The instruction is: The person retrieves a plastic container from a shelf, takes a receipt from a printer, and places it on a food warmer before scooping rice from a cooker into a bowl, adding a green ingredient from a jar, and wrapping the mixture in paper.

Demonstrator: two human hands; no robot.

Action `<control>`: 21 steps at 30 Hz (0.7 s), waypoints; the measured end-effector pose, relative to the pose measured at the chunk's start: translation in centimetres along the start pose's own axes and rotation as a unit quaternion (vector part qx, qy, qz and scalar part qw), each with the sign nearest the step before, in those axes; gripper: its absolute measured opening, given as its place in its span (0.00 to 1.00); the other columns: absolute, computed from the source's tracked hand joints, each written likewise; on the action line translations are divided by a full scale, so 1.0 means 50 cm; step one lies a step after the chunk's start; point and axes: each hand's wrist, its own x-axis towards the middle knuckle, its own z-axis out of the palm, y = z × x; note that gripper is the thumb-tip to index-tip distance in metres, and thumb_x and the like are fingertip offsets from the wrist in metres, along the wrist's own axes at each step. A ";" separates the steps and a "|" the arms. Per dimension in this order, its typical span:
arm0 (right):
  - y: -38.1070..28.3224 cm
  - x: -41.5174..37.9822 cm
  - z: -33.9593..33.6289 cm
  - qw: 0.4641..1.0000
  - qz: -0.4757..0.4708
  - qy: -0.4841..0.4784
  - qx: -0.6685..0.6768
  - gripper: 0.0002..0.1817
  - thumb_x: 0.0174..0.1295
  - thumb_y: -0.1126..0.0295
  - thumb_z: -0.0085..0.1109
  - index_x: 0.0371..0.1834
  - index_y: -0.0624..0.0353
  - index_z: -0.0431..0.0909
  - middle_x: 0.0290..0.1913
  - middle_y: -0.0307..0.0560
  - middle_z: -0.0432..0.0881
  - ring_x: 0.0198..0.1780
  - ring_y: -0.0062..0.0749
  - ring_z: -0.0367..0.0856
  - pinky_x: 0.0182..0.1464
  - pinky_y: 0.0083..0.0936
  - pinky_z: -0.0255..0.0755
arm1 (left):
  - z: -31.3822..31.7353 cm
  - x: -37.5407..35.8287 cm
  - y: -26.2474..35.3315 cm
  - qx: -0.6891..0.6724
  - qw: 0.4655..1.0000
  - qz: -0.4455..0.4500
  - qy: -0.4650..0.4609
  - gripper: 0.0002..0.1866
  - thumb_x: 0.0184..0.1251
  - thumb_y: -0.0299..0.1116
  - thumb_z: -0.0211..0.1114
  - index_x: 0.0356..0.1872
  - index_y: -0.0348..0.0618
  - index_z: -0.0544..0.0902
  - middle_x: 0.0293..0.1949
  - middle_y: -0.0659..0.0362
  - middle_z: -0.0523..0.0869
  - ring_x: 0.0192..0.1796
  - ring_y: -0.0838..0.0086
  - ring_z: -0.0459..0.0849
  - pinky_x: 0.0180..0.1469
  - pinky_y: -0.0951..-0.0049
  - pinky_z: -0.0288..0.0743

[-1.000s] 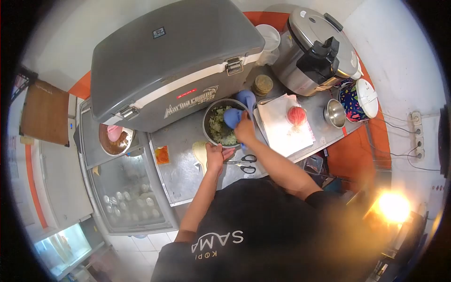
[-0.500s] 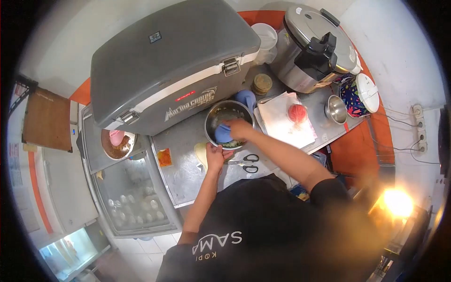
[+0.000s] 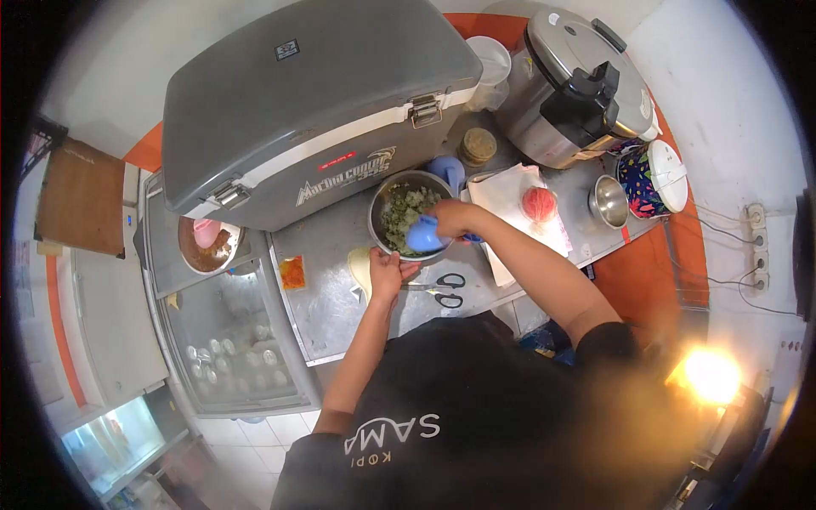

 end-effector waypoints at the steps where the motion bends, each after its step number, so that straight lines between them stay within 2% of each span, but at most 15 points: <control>1: 0.006 0.014 0.005 0.993 -0.008 -0.108 -0.053 0.33 0.47 0.70 0.57 0.62 0.62 0.73 0.46 0.65 0.83 0.45 0.56 0.84 0.49 0.42 0.78 | 0.000 0.001 -0.002 -0.004 1.000 -0.005 0.011 0.13 0.77 0.23 0.44 0.56 0.38 0.55 0.46 0.42 0.78 0.38 0.53 0.88 0.40 0.64 0.88; 2: -0.004 0.035 0.036 0.995 0.026 -0.074 -0.056 0.33 0.48 0.70 0.57 0.63 0.62 0.73 0.46 0.65 0.83 0.45 0.55 0.84 0.48 0.43 0.78 | 0.003 0.009 -0.008 -0.009 1.000 -0.007 0.021 0.12 0.77 0.23 0.44 0.56 0.38 0.55 0.46 0.42 0.78 0.38 0.54 0.88 0.40 0.64 0.88; 5: -0.034 0.028 0.061 0.996 -0.001 0.085 -0.017 0.31 0.49 0.71 0.56 0.62 0.63 0.73 0.45 0.66 0.83 0.44 0.55 0.84 0.48 0.45 0.78 | 0.006 0.013 0.003 -0.006 1.000 -0.014 0.010 0.11 0.76 0.22 0.43 0.55 0.38 0.56 0.47 0.42 0.78 0.38 0.55 0.89 0.39 0.65 0.88; 9: -0.033 -0.004 0.058 0.934 0.024 0.339 0.105 0.31 0.53 0.70 0.57 0.65 0.63 0.69 0.45 0.67 0.82 0.43 0.60 0.84 0.45 0.47 0.79 | 0.005 0.004 -0.003 -0.016 1.000 -0.017 0.003 0.11 0.76 0.22 0.43 0.55 0.39 0.57 0.48 0.42 0.78 0.38 0.55 0.89 0.39 0.65 0.88; 12: -0.052 -0.016 0.002 0.908 0.125 0.360 0.172 0.33 0.54 0.70 0.56 0.68 0.60 0.66 0.44 0.67 0.82 0.44 0.61 0.83 0.46 0.49 0.78 | 0.005 -0.001 -0.004 -0.017 1.000 -0.017 0.008 0.11 0.76 0.22 0.45 0.54 0.38 0.58 0.48 0.42 0.79 0.39 0.54 0.89 0.38 0.65 0.88; 15: -0.079 0.015 0.046 0.915 0.165 0.314 0.195 0.33 0.54 0.72 0.54 0.68 0.58 0.67 0.45 0.67 0.82 0.46 0.61 0.83 0.49 0.49 0.77 | 0.014 -0.003 0.008 -0.026 1.000 -0.011 -0.004 0.10 0.75 0.21 0.46 0.52 0.38 0.58 0.47 0.42 0.79 0.39 0.54 0.89 0.37 0.66 0.88; 16: -0.085 0.007 0.061 0.932 0.116 0.300 0.167 0.33 0.52 0.74 0.54 0.67 0.56 0.68 0.46 0.67 0.82 0.47 0.61 0.82 0.51 0.47 0.77 | 0.019 -0.005 0.010 -0.035 0.999 -0.008 -0.008 0.10 0.75 0.21 0.46 0.52 0.38 0.58 0.47 0.42 0.79 0.39 0.54 0.89 0.37 0.66 0.88; 19: -0.036 0.033 0.058 0.989 0.003 0.147 0.019 0.34 0.52 0.75 0.53 0.68 0.55 0.67 0.47 0.67 0.82 0.47 0.60 0.83 0.50 0.44 0.78 | 0.007 -0.002 0.003 -0.009 0.999 -0.037 -0.007 0.17 0.75 0.22 0.45 0.61 0.36 0.56 0.55 0.41 0.74 0.43 0.51 0.88 0.43 0.64 0.88; 20: -0.080 -0.025 -0.020 0.997 0.059 0.049 0.006 0.37 0.50 0.75 0.56 0.70 0.57 0.65 0.49 0.66 0.81 0.48 0.58 0.83 0.50 0.43 0.78 | 0.004 -0.006 0.002 -0.014 0.999 -0.036 -0.002 0.17 0.75 0.21 0.45 0.61 0.36 0.56 0.55 0.41 0.74 0.43 0.51 0.88 0.43 0.64 0.88; 21: -0.085 -0.023 -0.029 0.984 0.112 0.124 0.067 0.38 0.50 0.75 0.56 0.71 0.58 0.64 0.49 0.66 0.81 0.49 0.58 0.82 0.50 0.43 0.78 | 0.005 -0.008 0.004 -0.019 0.999 -0.034 0.001 0.17 0.75 0.21 0.45 0.61 0.36 0.56 0.55 0.41 0.74 0.43 0.51 0.87 0.43 0.64 0.88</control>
